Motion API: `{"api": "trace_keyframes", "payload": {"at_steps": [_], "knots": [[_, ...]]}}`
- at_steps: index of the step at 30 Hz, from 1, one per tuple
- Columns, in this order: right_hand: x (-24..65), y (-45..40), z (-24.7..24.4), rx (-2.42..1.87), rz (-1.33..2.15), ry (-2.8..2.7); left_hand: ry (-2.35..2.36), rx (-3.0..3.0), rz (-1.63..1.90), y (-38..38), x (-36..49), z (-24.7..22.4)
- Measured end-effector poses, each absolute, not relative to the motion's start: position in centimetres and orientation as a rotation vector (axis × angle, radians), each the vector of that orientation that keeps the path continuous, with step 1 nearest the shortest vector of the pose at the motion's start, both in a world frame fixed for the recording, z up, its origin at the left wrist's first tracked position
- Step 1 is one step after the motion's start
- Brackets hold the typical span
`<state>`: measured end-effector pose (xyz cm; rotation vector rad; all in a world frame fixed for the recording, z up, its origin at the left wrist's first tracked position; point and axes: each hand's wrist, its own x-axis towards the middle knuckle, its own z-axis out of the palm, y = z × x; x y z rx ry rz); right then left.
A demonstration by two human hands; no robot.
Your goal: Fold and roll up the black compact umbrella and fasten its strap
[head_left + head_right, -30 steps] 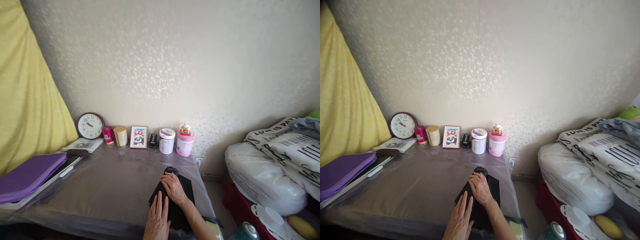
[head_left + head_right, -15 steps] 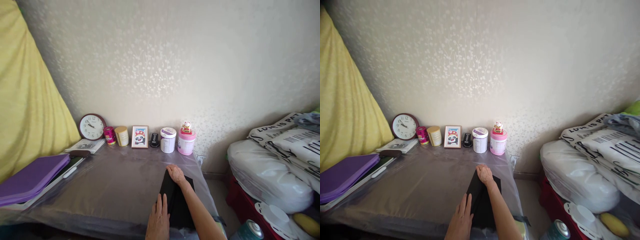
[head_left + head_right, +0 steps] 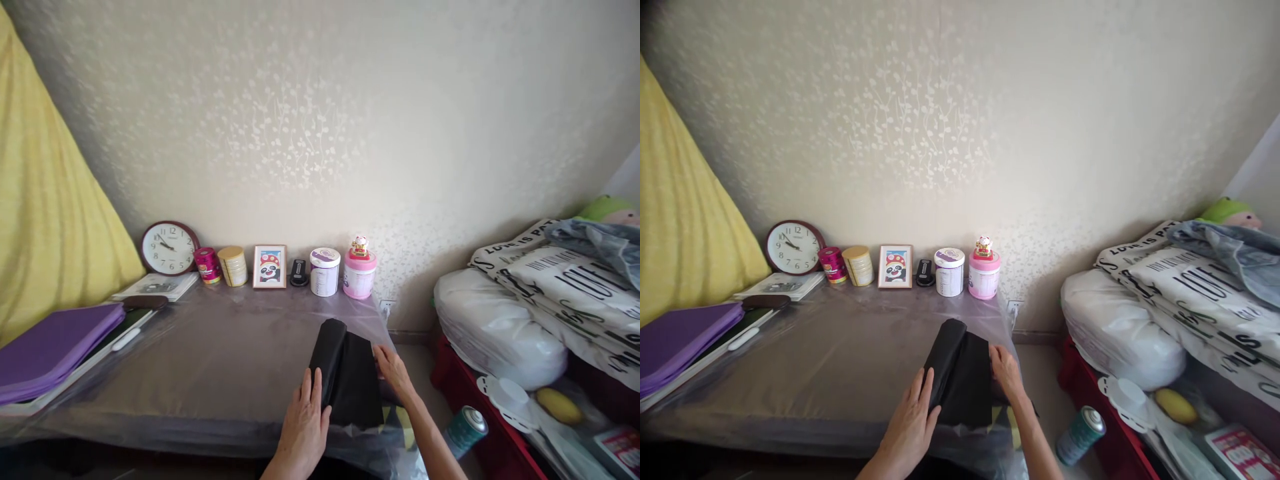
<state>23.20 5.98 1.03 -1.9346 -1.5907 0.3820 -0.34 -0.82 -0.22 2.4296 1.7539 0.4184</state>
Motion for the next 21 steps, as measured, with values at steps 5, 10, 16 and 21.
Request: {"api": "trace_keyframes", "payload": {"at_steps": [5, 10, 16, 21], "knots": [[21.7, 4.0, 1.1, -1.884, 0.673, -1.444, 1.645, 2.373, 0.379, -1.3, -1.3, 1.1], [20.9, 3.8, 1.5, -1.918, 0.449, -1.545, 1.664, 2.343, 0.333, -1.6, -1.3, 1.4], [20.1, 3.9, 2.0, -1.875, 0.747, -1.477, 1.695, 2.366, 0.358, -1.6, -1.0, 1.0], [18.9, 4.2, 3.9, -1.629, 1.011, -1.290, 1.728, 2.371, 0.378, -1.7, -0.9, 0.3]]}}
